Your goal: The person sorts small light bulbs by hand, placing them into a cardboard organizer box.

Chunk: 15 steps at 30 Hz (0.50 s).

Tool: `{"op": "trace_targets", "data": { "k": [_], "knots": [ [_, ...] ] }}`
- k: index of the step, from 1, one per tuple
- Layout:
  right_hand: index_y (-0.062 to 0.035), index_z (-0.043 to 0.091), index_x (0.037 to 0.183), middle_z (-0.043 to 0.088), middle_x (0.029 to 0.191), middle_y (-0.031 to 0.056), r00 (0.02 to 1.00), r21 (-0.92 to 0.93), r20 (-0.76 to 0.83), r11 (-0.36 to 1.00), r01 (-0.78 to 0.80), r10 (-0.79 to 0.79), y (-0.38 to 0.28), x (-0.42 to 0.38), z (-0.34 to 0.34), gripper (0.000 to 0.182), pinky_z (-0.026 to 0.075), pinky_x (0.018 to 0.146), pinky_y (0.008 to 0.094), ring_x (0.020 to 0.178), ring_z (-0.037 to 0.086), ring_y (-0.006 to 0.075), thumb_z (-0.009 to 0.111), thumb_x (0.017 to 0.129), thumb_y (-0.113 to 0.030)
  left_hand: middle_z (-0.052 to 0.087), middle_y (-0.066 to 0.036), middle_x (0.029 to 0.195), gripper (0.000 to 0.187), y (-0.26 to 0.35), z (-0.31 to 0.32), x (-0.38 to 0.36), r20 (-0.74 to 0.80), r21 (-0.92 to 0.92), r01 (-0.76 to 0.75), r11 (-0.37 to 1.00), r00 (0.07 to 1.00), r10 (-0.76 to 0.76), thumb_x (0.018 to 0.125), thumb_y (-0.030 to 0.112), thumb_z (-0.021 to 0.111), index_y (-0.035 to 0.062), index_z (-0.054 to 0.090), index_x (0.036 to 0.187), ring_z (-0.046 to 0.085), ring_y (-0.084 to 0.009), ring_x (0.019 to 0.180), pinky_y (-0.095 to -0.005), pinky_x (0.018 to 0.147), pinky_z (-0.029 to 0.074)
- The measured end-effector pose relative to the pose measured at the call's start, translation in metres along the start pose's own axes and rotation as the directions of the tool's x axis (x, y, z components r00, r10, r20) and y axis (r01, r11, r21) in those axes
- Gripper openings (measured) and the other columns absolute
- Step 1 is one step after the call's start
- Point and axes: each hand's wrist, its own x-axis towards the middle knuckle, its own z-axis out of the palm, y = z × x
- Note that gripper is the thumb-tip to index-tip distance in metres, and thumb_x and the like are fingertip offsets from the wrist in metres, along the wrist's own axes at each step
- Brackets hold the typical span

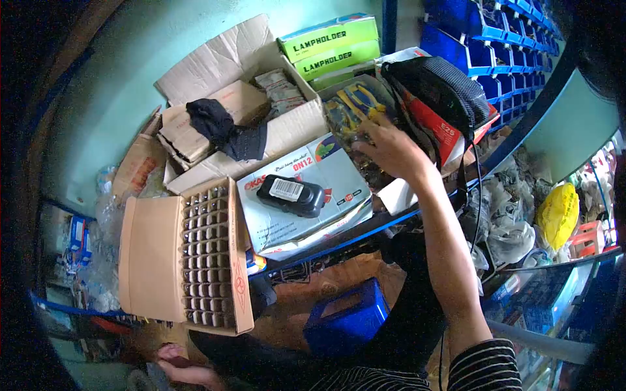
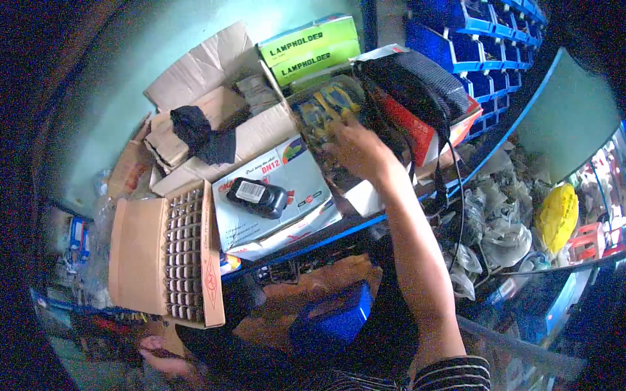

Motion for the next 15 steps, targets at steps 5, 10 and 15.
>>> {"op": "trace_targets", "data": {
  "k": [5,10,15],
  "knots": [
    [0.0007,0.066,0.112,0.065,0.113,0.0231,0.996,0.111,-0.087,0.993,0.039,-0.03,0.003,0.005,-0.02,0.034,0.047,0.093,0.0431,0.106,0.063,0.0355,0.07,0.089,-0.025,0.064,-0.014,0.103,0.041,0.068,0.021,0.027,0.006,0.712,-0.278,0.645,0.921,0.39,0.101,0.036,0.05,-0.0008,0.067,0.108,0.062,-0.0276,0.092,-0.041,0.08,0.052],
    [0.0013,0.068,0.113,0.067,0.113,0.0189,0.978,0.158,-0.203,0.984,0.082,-0.048,-0.013,0.014,-0.02,0.032,0.049,0.094,0.0391,0.107,0.064,0.0303,0.073,0.087,-0.017,0.06,-0.005,0.085,0.013,0.157,0.16,0.033,0.531,-0.089,-0.241,0.967,0.809,0.25,0.096,0.012,0.059,-0.001,0.06,0.094,0.059,-0.0123,0.07,-0.0246,0.062,0.05],
    [0.0024,0.066,0.115,0.067,0.111,0.015,0.968,0.3,-0.245,0.946,0.124,-0.05,-0.022,0.024,-0.018,0.032,0.05,0.089,0.036,0.099,0.065,0.0254,0.071,0.091,-0.017,0.062,-0.002,0.084,0.019,0.163,0.26,0.056,0.936,-0.115,0.048,0.992,0.338,0.093,0.1,0.019,0.063,-0.0002,0.063,0.099,0.061,-0.0095,0.076,-0.0237,0.065,0.051]
  ]
}}
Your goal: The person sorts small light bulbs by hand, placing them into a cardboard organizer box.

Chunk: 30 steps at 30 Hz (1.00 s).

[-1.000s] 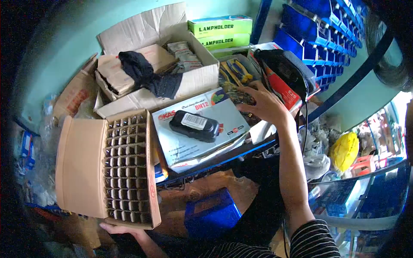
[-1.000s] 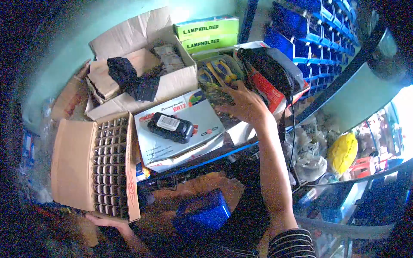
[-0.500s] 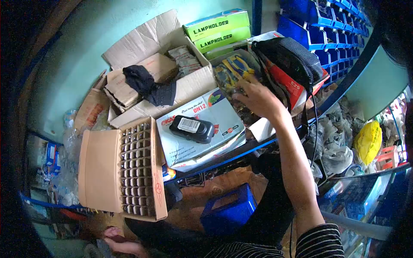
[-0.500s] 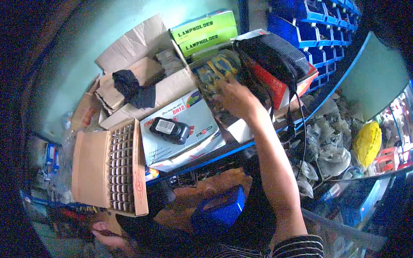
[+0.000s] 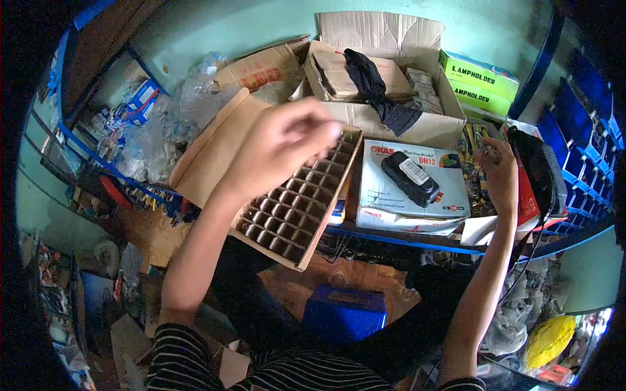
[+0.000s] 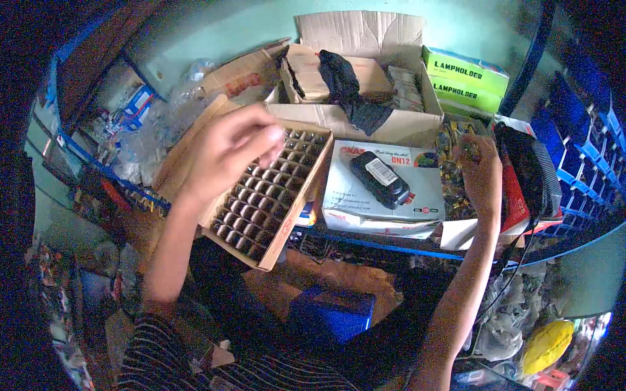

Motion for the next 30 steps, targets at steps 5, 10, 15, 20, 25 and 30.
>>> {"op": "trace_targets", "data": {
  "k": [5,10,15,20,25,30],
  "knots": [
    [0.0003,0.067,0.117,0.067,0.102,0.0057,0.994,0.551,0.044,0.827,-0.111,0.104,-0.079,0.0,0.01,0.028,0.05,0.082,0.0273,0.087,0.061,0.0125,0.065,0.096,-0.018,0.062,-0.014,0.111,0.046,-0.016,0.047,0.056,0.22,-0.261,0.206,0.943,0.964,-0.15,0.104,0.043,0.052,0.0025,0.054,0.126,0.069,-0.0204,0.09,-0.0294,0.075,0.057],
    [-0.0009,0.066,0.115,0.071,0.098,0.0056,0.944,0.728,0.3,0.672,-0.133,-0.137,-0.151,-0.001,0.081,0.026,0.052,0.07,0.0277,0.083,0.064,0.0112,0.071,0.095,-0.016,0.064,-0.014,0.116,0.052,-0.022,0.045,0.052,0.287,-0.536,0.266,0.801,0.95,-0.124,0.106,0.046,0.046,0.0022,0.049,0.134,0.071,-0.0268,0.098,-0.0329,0.075,0.06],
    [0.0021,0.066,0.112,0.072,0.098,0.0083,0.929,0.772,0.239,0.636,-0.005,-0.282,-0.16,0.007,0.129,0.029,0.053,0.08,0.0294,0.089,0.064,0.0139,0.072,0.094,-0.02,0.067,-0.013,0.114,0.032,-0.051,0.008,0.032,0.053,-0.428,0.193,0.883,0.981,-0.189,0.104,0.021,0.054,0.0004,0.056,0.129,0.071,-0.0251,0.097,-0.0323,0.076,0.061],
    [0.0032,0.064,0.117,0.07,0.101,0.008,0.902,0.786,0.334,0.609,-0.106,-0.274,-0.161,-0.004,0.126,0.03,0.053,0.073,0.0277,0.084,0.065,0.0115,0.07,0.096,-0.017,0.067,-0.013,0.112,0.027,-0.054,0.011,0.021,0.006,-0.318,0.211,0.924,0.975,-0.221,0.102,0.015,0.057,0.001,0.057,0.125,0.071,-0.0234,0.093,-0.0312,0.073,0.061],
    [0.0034,0.065,0.117,0.07,0.09,0.0058,0.896,0.799,0.367,0.578,-0.166,-0.249,-0.162,-0.004,0.119,0.031,0.052,0.069,0.0256,0.077,0.063,0.01,0.07,0.096,-0.019,0.064,-0.007,0.105,0.033,-0.052,0.001,0.03,0.123,-0.256,0.288,0.923,0.956,-0.265,0.1,0.025,0.06,0.0052,0.055,0.127,0.064,-0.0159,0.095,-0.03,0.068,0.058],
    [0.0024,0.066,0.115,0.07,0.089,0.0041,0.888,0.839,0.391,0.491,-0.235,-0.244,-0.162,-0.001,0.126,0.029,0.05,0.069,0.0245,0.079,0.061,0.0087,0.069,0.097,-0.02,0.062,-0.007,0.108,0.035,-0.055,0.004,0.033,0.198,-0.434,0.25,0.865,0.964,-0.179,0.102,0.022,0.057,0.0058,0.051,0.133,0.063,-0.0167,0.102,-0.0337,0.075,0.058]
  ]
}}
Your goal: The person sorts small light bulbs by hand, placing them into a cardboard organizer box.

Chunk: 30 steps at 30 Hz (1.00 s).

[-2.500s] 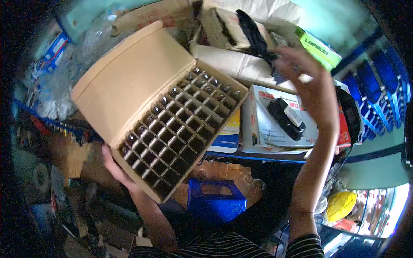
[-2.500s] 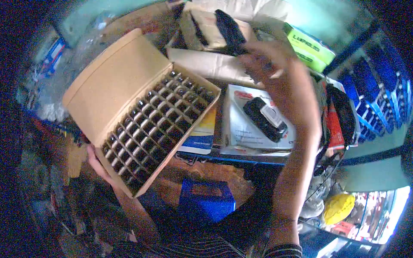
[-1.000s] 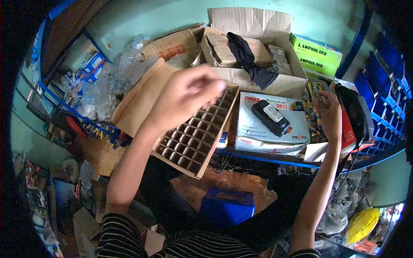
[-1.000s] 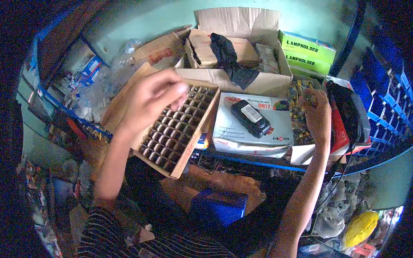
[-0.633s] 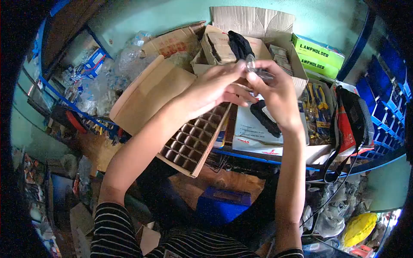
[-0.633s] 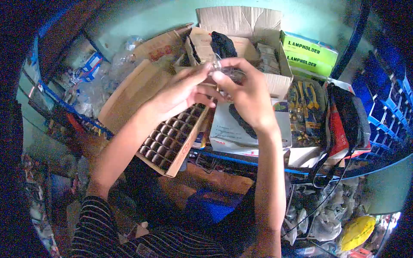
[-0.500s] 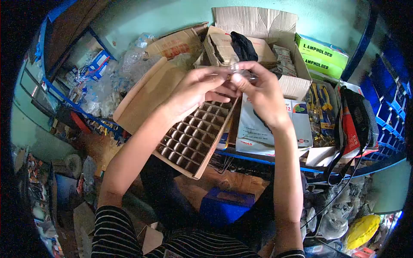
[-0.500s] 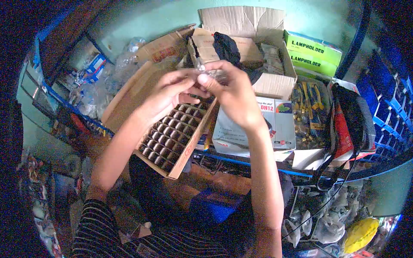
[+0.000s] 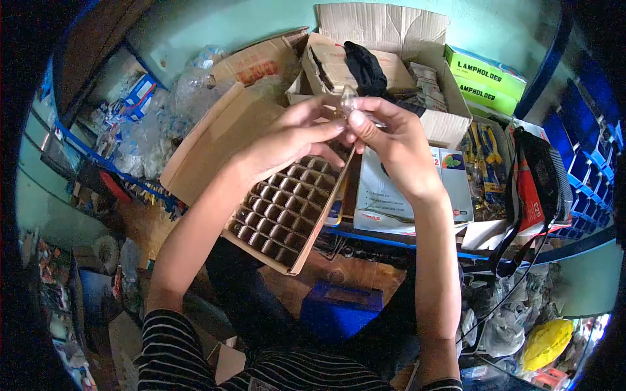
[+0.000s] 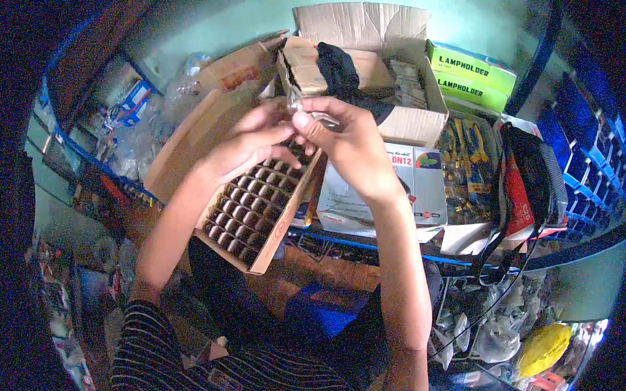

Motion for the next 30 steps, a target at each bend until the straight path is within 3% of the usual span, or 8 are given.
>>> {"op": "trace_targets", "data": {
  "k": [4,6,12,17,20,21,27,30],
  "knots": [
    [0.001,0.066,0.117,0.068,0.088,0.0026,0.998,0.213,0.051,0.976,-0.044,0.034,0.006,0.001,0.001,0.028,0.047,0.068,0.0223,0.077,0.059,0.0078,0.066,0.099,-0.021,0.064,-0.005,0.104,0.037,-0.003,-0.004,0.002,0.024,0.124,-0.031,0.992,0.999,0.028,0.103,0.025,0.059,0.0071,0.05,0.134,0.064,-0.0152,0.095,-0.0303,0.069,0.057],
    [0.0003,0.066,0.117,0.067,0.087,0.0024,0.999,0.192,0.029,0.981,-0.034,0.029,0.001,-0.001,-0.001,0.028,0.045,0.067,0.0212,0.074,0.057,0.0071,0.064,0.101,-0.021,0.064,-0.004,0.101,0.037,0.001,-0.009,0.003,0.039,0.27,-0.058,0.961,0.998,0.049,0.103,0.024,0.059,0.0076,0.05,0.135,0.064,-0.0144,0.092,-0.0289,0.067,0.057],
    [-0.0025,0.065,0.123,0.07,0.1,0.0054,0.997,0.197,-0.082,0.98,0.03,-0.014,-0.016,-0.009,-0.015,0.031,0.04,0.061,0.0188,0.07,0.051,0.0051,0.062,0.102,-0.025,0.067,-0.005,0.106,0.028,-0.008,-0.016,0.013,-0.04,0.55,-0.155,0.821,0.977,0.212,0.102,0.018,0.06,0.0019,0.058,0.125,0.064,-0.0142,0.1,-0.0303,0.086,0.052],
    [-0.0026,0.065,0.122,0.071,0.104,0.0045,0.995,0.104,-0.099,0.995,-0.004,0.014,-0.015,-0.015,-0.02,0.031,0.04,0.06,0.0191,0.07,0.051,0.0049,0.063,0.101,-0.025,0.068,-0.005,0.106,0.026,-0.013,-0.006,0.019,-0.088,0.656,-0.141,0.742,0.961,0.261,0.099,0.016,0.064,0.0007,0.062,0.12,0.064,-0.0151,0.106,-0.0336,0.094,0.052],
    [-0.0025,0.065,0.121,0.07,0.099,0.0034,0.992,0.036,-0.122,0.999,-0.029,0.034,-0.015,-0.018,-0.021,0.031,0.04,0.06,0.0195,0.069,0.051,0.0049,0.064,0.1,-0.026,0.073,-0.011,0.1,0.024,-0.029,-0.007,0.021,-0.068,0.775,-0.15,0.614,0.946,0.317,0.095,0.021,0.07,0.0012,0.067,0.108,0.069,-0.0208,0.097,-0.0345,0.087,0.053],
    [-0.0025,0.066,0.12,0.07,0.097,0.0027,0.991,0.013,-0.127,0.999,-0.044,0.045,-0.014,-0.018,-0.022,0.031,0.041,0.059,0.0197,0.068,0.051,0.0049,0.065,0.1,-0.026,0.073,-0.014,0.101,0.026,-0.034,-0.006,0.021,-0.124,0.695,-0.132,0.707,0.946,0.299,0.092,0.024,0.072,0.0013,0.068,0.104,0.07,-0.0234,0.098,-0.037,0.088,0.053],
    [-0.0016,0.068,0.115,0.066,0.083,-0.0003,0.988,-0.105,-0.145,0.993,-0.06,0.044,-0.014,-0.019,-0.018,0.032,0.041,0.059,0.0209,0.067,0.051,0.0045,0.069,0.097,-0.028,0.073,-0.013,0.102,0.031,-0.038,-0.015,0.026,0.089,0.871,-0.204,0.446,0.96,0.265,0.092,0.029,0.073,0.0015,0.069,0.106,0.07,-0.0246,0.098,-0.0374,0.089,0.053],
    [0.0006,0.069,0.112,0.069,0.085,0.0039,0.991,-0.256,-0.127,0.963,-0.082,0.051,-0.017,-0.02,-0.017,0.032,0.046,0.063,0.0239,0.071,0.057,0.0073,0.071,0.096,-0.028,0.073,-0.009,0.102,0.029,-0.026,-0.012,0.025,0.031,0.793,-0.274,0.545,0.91,0.414,0.093,0.029,0.071,0.0034,0.07,0.107,0.069,-0.0226,0.097,-0.0361,0.09,0.053]
  ]
}}
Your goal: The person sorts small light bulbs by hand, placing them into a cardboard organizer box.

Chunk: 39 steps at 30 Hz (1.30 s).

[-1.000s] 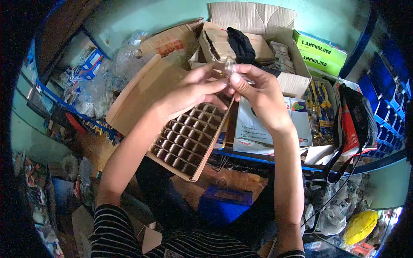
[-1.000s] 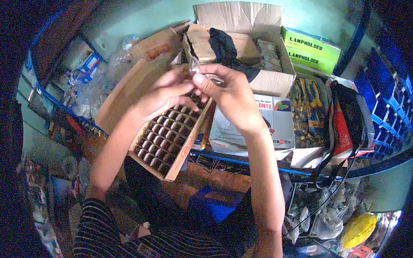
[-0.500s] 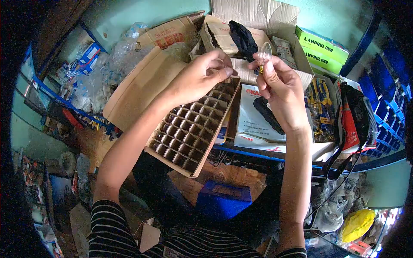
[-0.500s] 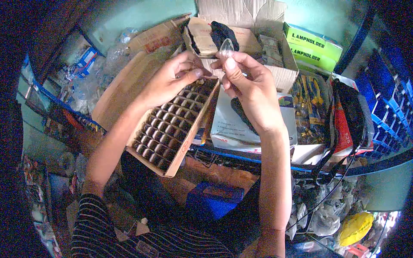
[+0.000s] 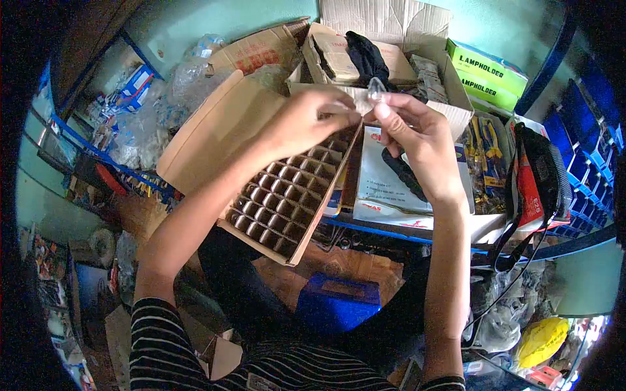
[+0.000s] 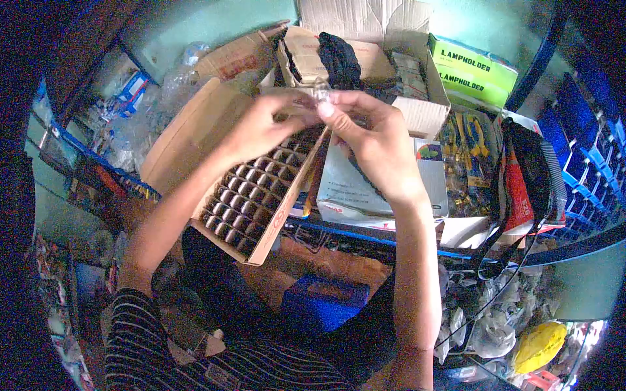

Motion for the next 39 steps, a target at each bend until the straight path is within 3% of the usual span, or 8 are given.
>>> {"op": "trace_targets", "data": {
  "k": [4,11,14,20,24,26,31,39],
  "knots": [
    [0.0037,0.069,0.11,0.074,0.093,0.0135,0.994,-0.238,0.038,0.965,0.111,-0.105,-0.001,-0.003,0.006,0.035,0.053,0.076,0.0312,0.083,0.068,0.017,0.072,0.094,-0.027,0.071,-0.005,0.103,0.024,0.046,-0.029,0.002,0.128,-0.443,0.152,0.883,0.986,-0.105,0.098,0.019,0.066,0.0028,0.069,0.116,0.065,-0.011,0.1,-0.028,0.089,0.051],
    [-0.0003,0.052,0.129,0.067,0.109,0.0161,0.96,-0.291,0.021,0.916,0.274,-0.28,0.008,-0.003,0.013,0.038,0.054,0.082,0.0367,0.092,0.067,0.0237,0.066,0.098,-0.016,0.069,-0.002,0.097,0.019,0.042,-0.036,-0.007,0.009,-0.136,0.101,0.985,0.995,-0.101,0.093,0.014,0.072,0.0024,0.068,0.108,0.064,-0.0103,0.09,-0.0282,0.083,0.052],
    [-0.0036,0.036,0.132,0.06,0.113,0.0141,0.971,-0.221,-0.025,0.948,0.228,-0.24,0.014,-0.003,0.005,0.035,0.054,0.076,0.0333,0.089,0.064,0.0184,0.055,0.103,-0.011,0.067,-0.003,0.089,0.021,0.028,-0.059,-0.018,-0.013,0.321,0.286,0.903,0.955,-0.298,0.09,0.018,0.075,0.0033,0.066,0.101,0.064,-0.0152,0.086,-0.0318,0.079,0.052],
    [-0.0029,0.045,0.119,0.066,0.091,0.0082,0.984,-0.106,-0.088,0.984,0.143,-0.153,-0.003,-0.009,0.012,0.023,0.05,0.064,0.0282,0.072,0.059,0.0111,0.047,0.108,-0.023,0.07,-0.012,0.089,0.023,-0.006,-0.058,-0.036,0.1,0.314,0.397,0.863,0.89,-0.446,0.089,0.02,0.075,0.0027,0.066,0.099,0.065,-0.018,0.083,-0.0335,0.075,0.051],
    [-0.0038,0.052,0.112,0.067,0.081,0.0154,0.998,-0.426,-0.059,0.904,-0.043,0.02,-0.015,-0.009,0.0,0.036,0.051,0.066,0.037,0.074,0.067,0.0233,0.04,0.109,-0.038,0.071,-0.012,0.094,0.023,-0.007,-0.053,-0.036,0.095,0.54,0.212,0.815,0.946,-0.309,0.092,0.024,0.072,0.0047,0.069,0.104,0.065,-0.0177,0.086,-0.0337,0.08,0.051],
    [-0.0044,0.054,0.109,0.066,0.079,0.0199,0.97,-0.489,-0.115,0.862,0.135,-0.217,0.003,-0.008,0.007,0.042,0.051,0.067,0.042,0.077,0.07,0.0316,0.037,0.11,-0.042,0.072,-0.01,0.096,0.026,-0.004,-0.053,-0.034,0.048,0.373,0.293,0.88,0.941,-0.334,0.094,0.027,0.071,0.0044,0.069,0.108,0.065,-0.0166,0.091,-0.0333,0.085,0.05],
    [-0.009,0.043,0.123,0.07,0.09,0.0258,0.965,-0.527,0.208,0.812,0.25,-0.162,-0.007,-0.01,0.026,0.034,0.053,0.074,0.0552,0.089,0.067,0.0476,0.061,0.098,-0.023,0.071,-0.008,0.103,0.039,0.046,-0.047,-0.019,0.279,-0.083,0.23,0.97,0.939,-0.199,0.093,0.028,0.072,-0.0023,0.067,0.117,0.062,-0.0143,0.099,-0.0322,0.092,0.049],
    [-0.0086,0.038,0.131,0.069,0.086,0.0235,0.94,-0.703,0.147,0.636,0.318,-0.308,0.01,-0.006,0.03,0.055,0.054,0.072,0.0526,0.084,0.069,0.0448,0.072,0.089,-0.022,0.072,-0.011,0.109,0.029,0.057,-0.032,-0.011,0.265,0.125,0.152,0.98,0.947,-0.181,0.094,0.02,0.069,-0.0027,0.065,0.111,0.066,-0.0177,0.101,-0.0355,0.09,0.051]
  ]
}}
